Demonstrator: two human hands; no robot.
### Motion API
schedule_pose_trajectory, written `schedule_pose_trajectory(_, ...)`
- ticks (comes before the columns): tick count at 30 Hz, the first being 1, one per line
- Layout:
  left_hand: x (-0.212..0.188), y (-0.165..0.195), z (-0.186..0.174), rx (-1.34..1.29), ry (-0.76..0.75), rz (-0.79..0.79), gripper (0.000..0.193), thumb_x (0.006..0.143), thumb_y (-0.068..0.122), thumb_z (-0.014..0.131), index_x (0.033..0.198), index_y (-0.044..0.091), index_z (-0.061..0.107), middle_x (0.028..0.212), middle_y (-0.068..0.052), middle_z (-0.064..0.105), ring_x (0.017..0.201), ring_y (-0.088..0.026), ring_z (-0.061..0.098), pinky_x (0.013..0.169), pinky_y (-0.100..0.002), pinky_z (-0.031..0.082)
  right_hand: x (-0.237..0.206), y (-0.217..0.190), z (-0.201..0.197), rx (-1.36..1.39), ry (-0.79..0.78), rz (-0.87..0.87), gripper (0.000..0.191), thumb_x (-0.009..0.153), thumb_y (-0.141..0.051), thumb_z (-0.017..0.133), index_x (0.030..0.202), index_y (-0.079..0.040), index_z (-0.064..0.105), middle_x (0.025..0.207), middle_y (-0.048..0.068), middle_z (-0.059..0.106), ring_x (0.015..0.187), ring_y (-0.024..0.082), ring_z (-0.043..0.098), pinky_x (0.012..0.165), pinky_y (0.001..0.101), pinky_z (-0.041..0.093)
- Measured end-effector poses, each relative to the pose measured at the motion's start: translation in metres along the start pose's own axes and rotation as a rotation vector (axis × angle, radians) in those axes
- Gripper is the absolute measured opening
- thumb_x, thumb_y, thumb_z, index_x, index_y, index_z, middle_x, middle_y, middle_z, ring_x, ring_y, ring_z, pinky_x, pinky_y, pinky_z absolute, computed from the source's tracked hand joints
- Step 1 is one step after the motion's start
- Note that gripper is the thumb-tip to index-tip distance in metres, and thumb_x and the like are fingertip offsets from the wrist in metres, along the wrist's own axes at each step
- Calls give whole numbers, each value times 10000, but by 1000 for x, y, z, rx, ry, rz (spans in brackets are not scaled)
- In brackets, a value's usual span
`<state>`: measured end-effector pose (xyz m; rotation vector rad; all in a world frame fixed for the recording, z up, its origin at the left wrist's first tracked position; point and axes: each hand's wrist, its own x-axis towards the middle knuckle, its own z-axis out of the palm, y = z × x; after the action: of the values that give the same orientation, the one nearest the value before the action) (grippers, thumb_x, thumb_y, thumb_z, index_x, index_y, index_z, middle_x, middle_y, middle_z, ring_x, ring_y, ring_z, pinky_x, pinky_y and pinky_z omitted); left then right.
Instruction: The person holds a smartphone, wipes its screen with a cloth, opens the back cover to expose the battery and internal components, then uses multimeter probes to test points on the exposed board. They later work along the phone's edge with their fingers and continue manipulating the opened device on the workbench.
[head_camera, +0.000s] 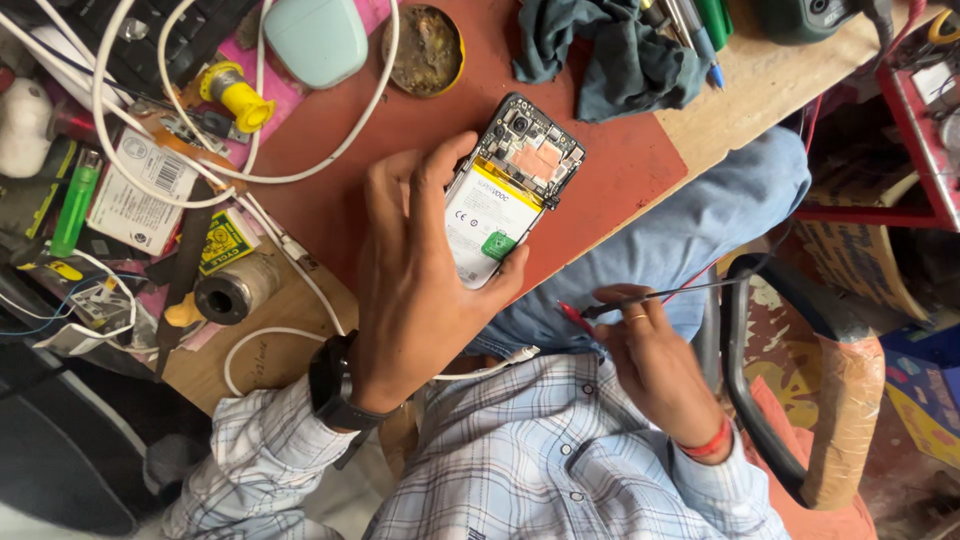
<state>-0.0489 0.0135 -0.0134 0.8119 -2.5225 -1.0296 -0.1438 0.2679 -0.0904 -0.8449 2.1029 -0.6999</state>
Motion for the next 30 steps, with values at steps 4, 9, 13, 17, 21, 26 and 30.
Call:
schedule_pose_trajectory(4, -3, 0, 1, -85, 44, 125, 833, 810, 123, 862, 1493, 62, 389, 1331, -213, 433, 1211, -366, 575, 993, -437, 531, -2, -19, -33, -163, -15, 68, 118, 903, -62, 758, 1012, -77, 715, 929, 96, 725, 704, 226, 762, 601, 360, 543)
schedule_pose_trajectory(9, -12, 2, 6, -135, 5, 175, 810, 886, 161, 922, 1517, 63, 425, 1373, -139, 587, 1225, -304, 647, 1025, -393, 543, 11, -45, -41, 578, 198, -212, 143, 978, -5, 668, 1107, 54, 654, 1031, 144, 734, 877, 206, 751, 776, 331, 618)
schedule_pose_trajectory(13, -16, 3, 10, -307, -8, 144, 784, 914, 157, 923, 1514, 50, 430, 1390, -131, 613, 1246, -266, 672, 1053, -359, 557, 38, -56, -29, 983, 301, -252, 198, 1034, -7, 652, 1188, 116, 637, 1093, 184, 733, 933, 210, 744, 842, 339, 645)
schedule_pose_trajectory(17, -19, 4, 10, -277, -8, 155, 793, 902, 157, 924, 1512, 45, 429, 1379, -140, 611, 1238, -272, 670, 1038, -358, 556, 56, -55, -26, 1071, 293, -299, 152, 1054, 17, 673, 1177, 106, 665, 1028, 188, 738, 873, 211, 751, 793, 331, 640)
schedule_pose_trajectory(21, -22, 3, 11, -260, -19, 132, 782, 911, 168, 929, 1509, 44, 440, 1320, -121, 633, 1161, -251, 692, 979, -341, 569, 58, -52, -25, 1095, 307, -321, 114, 1048, 31, 697, 1134, 100, 668, 978, 192, 729, 848, 216, 746, 729, 325, 636)
schedule_pose_trajectory(26, -26, 3, 12, -215, -4, 181, 769, 926, 171, 926, 1513, 47, 444, 1334, -110, 627, 1138, -246, 683, 962, -342, 564, 61, -50, -22, 1141, 299, -374, 108, 1023, 45, 738, 1045, 91, 643, 947, 184, 720, 810, 204, 731, 714, 317, 628)
schedule_pose_trajectory(30, -28, 3, 14, -174, 12, 220, 777, 930, 174, 927, 1516, 41, 435, 1377, -108, 605, 1152, -256, 674, 972, -347, 564, 60, -48, -23, 1111, 301, -374, 150, 995, 44, 766, 1036, 92, 630, 935, 178, 714, 815, 204, 737, 730, 322, 639)
